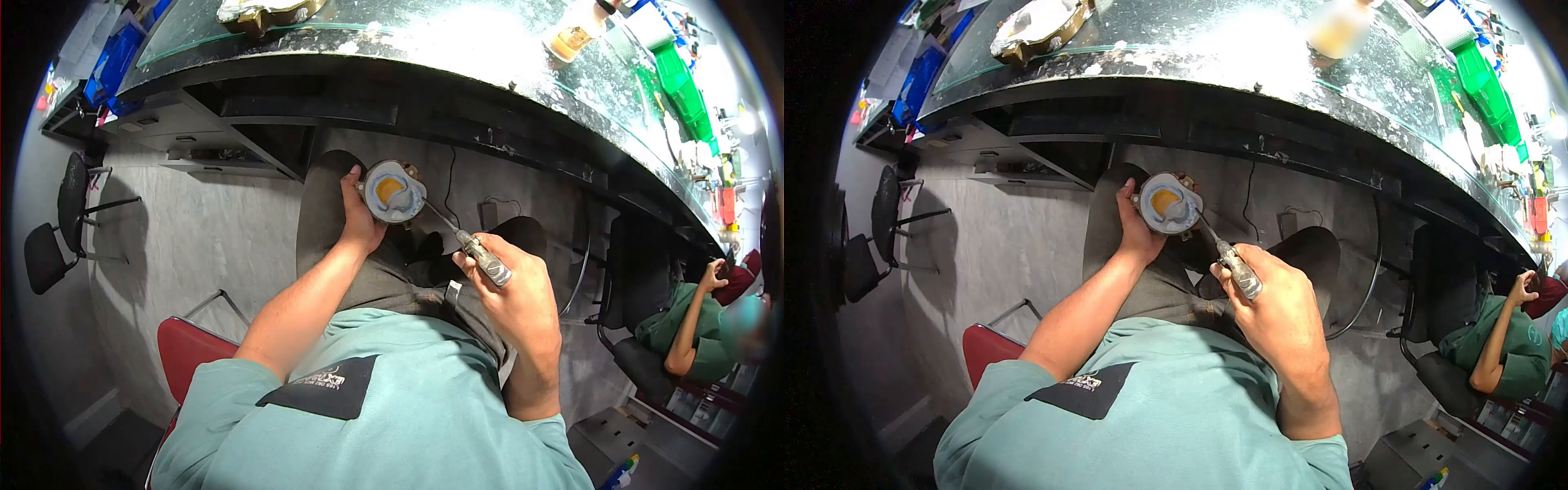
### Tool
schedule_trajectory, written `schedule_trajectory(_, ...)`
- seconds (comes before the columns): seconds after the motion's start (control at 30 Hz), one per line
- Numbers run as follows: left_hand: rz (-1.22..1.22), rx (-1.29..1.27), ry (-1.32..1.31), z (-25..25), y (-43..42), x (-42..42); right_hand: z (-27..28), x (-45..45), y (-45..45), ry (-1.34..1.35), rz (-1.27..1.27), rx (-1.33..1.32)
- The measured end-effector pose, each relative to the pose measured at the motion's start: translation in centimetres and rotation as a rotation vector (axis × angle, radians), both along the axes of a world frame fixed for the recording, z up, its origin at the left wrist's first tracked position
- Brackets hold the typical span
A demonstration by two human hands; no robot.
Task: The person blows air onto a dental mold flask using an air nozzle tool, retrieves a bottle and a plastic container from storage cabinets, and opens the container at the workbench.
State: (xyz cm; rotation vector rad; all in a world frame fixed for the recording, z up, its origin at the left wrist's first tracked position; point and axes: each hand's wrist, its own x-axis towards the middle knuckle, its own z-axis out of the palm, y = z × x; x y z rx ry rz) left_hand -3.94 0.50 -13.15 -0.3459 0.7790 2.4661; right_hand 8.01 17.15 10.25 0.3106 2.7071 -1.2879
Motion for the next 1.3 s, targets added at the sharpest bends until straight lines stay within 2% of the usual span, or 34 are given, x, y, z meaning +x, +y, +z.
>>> schedule_trajectory(0.17,-0.064,0.053,0.075,1.6,-0.1,0.0,-0.2,-0.1,0.2,0.031,-0.012,0.011)
schedule_trajectory(0.37,-0.156,0.209,-0.007,2.8,-0.6,0.0,0.2,-0.3,0.3,-0.01,-0.02,0.029)
schedule_trajectory(0.83,-0.203,0.184,-0.021,2.4,-0.6,-0.2,0.5,0.0,0.4,-0.084,0.045,0.045)
schedule_trajectory(1.17,-0.221,0.212,-0.078,1.8,-0.8,-0.3,-0.2,0.6,0.4,-0.033,0.06,0.007)
schedule_trajectory(1.3,-0.126,0.167,-0.141,2.8,-0.3,-0.2,0.0,0.5,0.3,-0.054,0.104,0.034)
